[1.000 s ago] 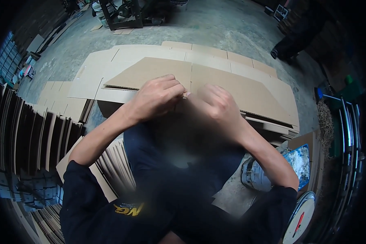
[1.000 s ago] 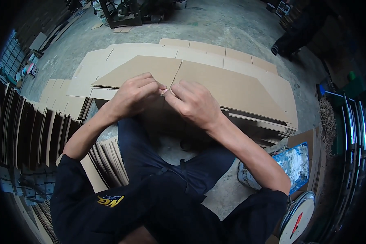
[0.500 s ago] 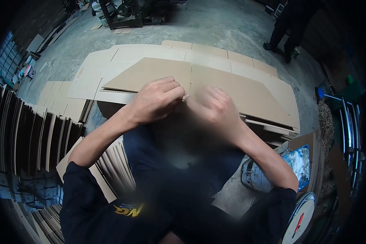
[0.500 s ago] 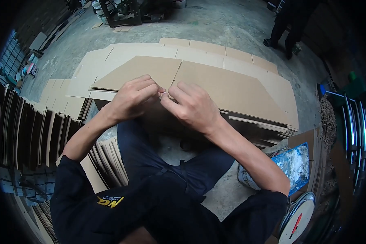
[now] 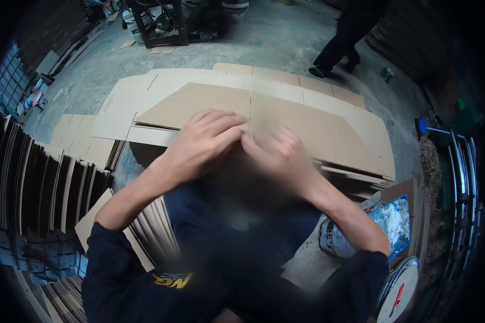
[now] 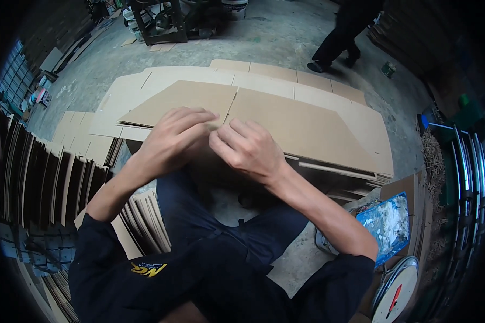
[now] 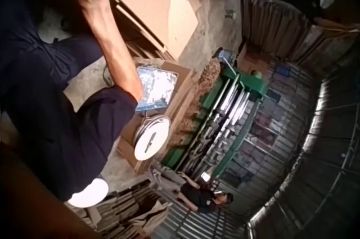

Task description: Folding large cardboard sheets and applying adhesive and labels to prepare them for box assembly.

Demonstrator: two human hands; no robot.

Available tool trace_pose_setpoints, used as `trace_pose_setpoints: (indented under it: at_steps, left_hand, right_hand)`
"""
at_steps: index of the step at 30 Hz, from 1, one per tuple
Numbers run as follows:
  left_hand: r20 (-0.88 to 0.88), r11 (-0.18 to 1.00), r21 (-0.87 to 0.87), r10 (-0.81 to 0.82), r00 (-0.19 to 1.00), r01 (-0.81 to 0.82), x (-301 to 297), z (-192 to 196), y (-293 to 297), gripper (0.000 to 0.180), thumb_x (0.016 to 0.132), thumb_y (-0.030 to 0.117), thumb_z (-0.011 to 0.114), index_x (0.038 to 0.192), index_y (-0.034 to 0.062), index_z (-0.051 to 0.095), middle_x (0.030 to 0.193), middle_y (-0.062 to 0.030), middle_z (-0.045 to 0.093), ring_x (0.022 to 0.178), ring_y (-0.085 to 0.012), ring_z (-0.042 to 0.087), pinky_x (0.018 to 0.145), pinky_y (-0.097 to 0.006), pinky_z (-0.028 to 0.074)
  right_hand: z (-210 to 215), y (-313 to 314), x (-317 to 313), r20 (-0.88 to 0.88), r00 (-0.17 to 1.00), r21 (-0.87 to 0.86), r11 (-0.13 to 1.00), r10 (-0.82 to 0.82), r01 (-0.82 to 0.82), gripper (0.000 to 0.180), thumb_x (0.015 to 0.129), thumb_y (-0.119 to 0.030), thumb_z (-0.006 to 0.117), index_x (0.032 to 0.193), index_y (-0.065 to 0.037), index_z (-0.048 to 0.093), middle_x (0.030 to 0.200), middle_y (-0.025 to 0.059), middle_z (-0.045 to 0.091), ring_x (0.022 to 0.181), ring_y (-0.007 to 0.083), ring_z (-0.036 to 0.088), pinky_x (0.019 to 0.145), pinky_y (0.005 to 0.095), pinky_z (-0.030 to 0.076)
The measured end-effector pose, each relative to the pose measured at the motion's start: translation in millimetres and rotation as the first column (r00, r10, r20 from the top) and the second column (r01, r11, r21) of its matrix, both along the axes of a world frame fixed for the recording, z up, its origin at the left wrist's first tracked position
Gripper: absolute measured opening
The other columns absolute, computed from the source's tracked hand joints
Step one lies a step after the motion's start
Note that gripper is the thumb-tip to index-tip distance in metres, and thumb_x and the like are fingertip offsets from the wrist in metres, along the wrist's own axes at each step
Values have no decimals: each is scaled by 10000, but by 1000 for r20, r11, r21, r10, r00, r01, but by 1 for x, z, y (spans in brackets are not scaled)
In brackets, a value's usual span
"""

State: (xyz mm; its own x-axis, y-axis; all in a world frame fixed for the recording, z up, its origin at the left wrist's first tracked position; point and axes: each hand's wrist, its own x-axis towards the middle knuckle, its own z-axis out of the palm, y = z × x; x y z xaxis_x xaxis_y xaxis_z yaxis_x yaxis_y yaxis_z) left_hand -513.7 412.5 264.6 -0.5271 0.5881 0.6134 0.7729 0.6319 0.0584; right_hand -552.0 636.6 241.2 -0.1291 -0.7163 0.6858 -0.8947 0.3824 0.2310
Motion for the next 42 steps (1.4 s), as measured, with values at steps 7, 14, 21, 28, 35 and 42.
trace_pose_setpoints:
  at_steps: [7,14,21,28,35,42]
  left_hand:
    - [57,928,372,8,998,-29,35,-28,-32,185,765,-102,753,904,-2,684,911,-101,731,815,-234,697,713,-334,558]
    - [639,632,645,-136,757,-430,-68,-32,-137,622,875,31,789,1428,11,505,1263,-135,677,1156,-207,659,994,-346,549]
    - [352,449,881,-414,839,-148,-41,28,-219,443,928,179,778,1295,48,567,1114,-68,660,1110,-205,664,940,-413,587]
    - [117,441,897,-150,982,-39,58,81,-307,330,1005,146,680,1306,36,601,1091,-27,688,987,-134,676,877,-323,585]
    - [182,423,866,227,957,-265,176,150,-310,268,1055,186,607,1257,11,635,1102,-55,710,973,-109,693,840,-264,589]
    - [463,202,577,717,521,-791,277,168,-307,297,1050,299,631,1209,50,667,996,29,693,917,-31,658,805,-180,513]
  right_hand:
    - [46,19,-8,32,999,-119,993,3,1,159,773,-82,667,928,-60,641,730,61,511,657,223,558,556,345,454]
    - [158,9,27,44,987,-390,912,154,-125,180,840,53,757,1002,-19,723,830,63,637,653,94,569,545,208,450]
    - [204,-7,15,51,868,-703,635,494,-320,184,920,-35,766,1096,-64,717,766,-50,607,707,0,528,625,146,380]
    - [192,-54,-6,51,617,-878,329,786,-348,167,932,-82,773,1069,-39,688,740,-34,609,673,16,540,626,161,418]
    - [148,-133,-18,178,366,-962,239,913,-128,151,937,-128,787,1007,-59,673,763,-47,620,691,15,532,617,181,391]
    - [46,-251,6,378,74,-925,373,923,75,190,958,-129,761,989,-32,600,719,-50,547,643,16,473,564,194,374]
